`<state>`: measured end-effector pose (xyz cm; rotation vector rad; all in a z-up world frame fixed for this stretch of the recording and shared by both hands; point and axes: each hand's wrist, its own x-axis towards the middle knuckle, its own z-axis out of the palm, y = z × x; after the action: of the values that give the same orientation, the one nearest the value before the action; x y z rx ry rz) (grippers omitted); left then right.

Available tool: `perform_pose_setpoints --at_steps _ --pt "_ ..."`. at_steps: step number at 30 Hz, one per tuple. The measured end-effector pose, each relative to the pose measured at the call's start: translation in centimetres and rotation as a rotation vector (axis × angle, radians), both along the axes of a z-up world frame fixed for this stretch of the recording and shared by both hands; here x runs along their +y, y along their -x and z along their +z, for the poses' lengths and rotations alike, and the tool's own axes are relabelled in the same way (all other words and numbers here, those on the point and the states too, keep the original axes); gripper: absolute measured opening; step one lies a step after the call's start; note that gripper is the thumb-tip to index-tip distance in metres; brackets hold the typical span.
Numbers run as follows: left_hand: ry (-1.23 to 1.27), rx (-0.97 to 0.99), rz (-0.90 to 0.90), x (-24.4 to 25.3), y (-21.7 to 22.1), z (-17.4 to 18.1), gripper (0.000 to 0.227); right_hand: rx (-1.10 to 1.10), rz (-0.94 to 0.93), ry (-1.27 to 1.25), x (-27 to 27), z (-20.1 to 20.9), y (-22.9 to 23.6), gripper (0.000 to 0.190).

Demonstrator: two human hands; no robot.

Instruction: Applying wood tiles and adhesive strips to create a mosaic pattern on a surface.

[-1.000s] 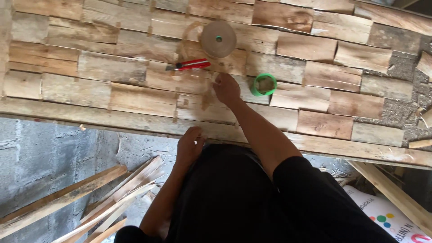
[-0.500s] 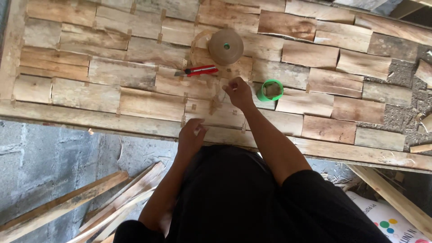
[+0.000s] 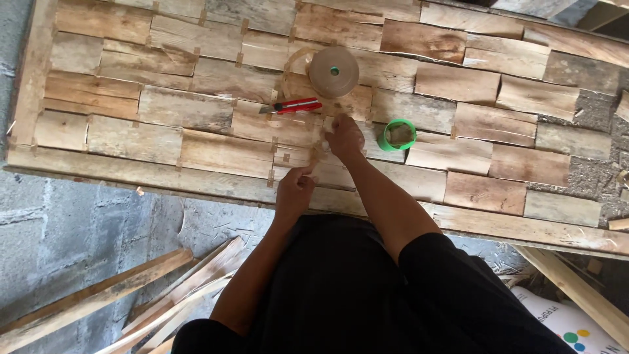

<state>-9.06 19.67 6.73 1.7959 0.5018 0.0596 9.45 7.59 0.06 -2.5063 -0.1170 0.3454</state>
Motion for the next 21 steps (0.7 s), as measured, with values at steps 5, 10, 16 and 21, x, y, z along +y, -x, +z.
perform_pose_setpoints --at_steps 5,10,16,21 --pt "-0.047 0.022 0.044 1.6 1.9 -1.6 0.031 -0.014 -0.024 -0.141 -1.6 -0.4 0.4 0.038" --pt "-0.033 -0.012 0.060 2.0 2.4 -2.3 0.031 -0.210 0.137 -0.133 -2.7 -0.5 0.0 0.033" --pt "-0.016 0.012 0.054 1.5 2.2 -1.9 0.030 -0.087 0.308 -0.078 -1.8 2.7 1.0 0.036" --pt "0.004 -0.020 0.031 1.3 1.6 -2.0 0.030 -0.179 0.290 -0.191 -2.1 1.9 1.1 0.017"
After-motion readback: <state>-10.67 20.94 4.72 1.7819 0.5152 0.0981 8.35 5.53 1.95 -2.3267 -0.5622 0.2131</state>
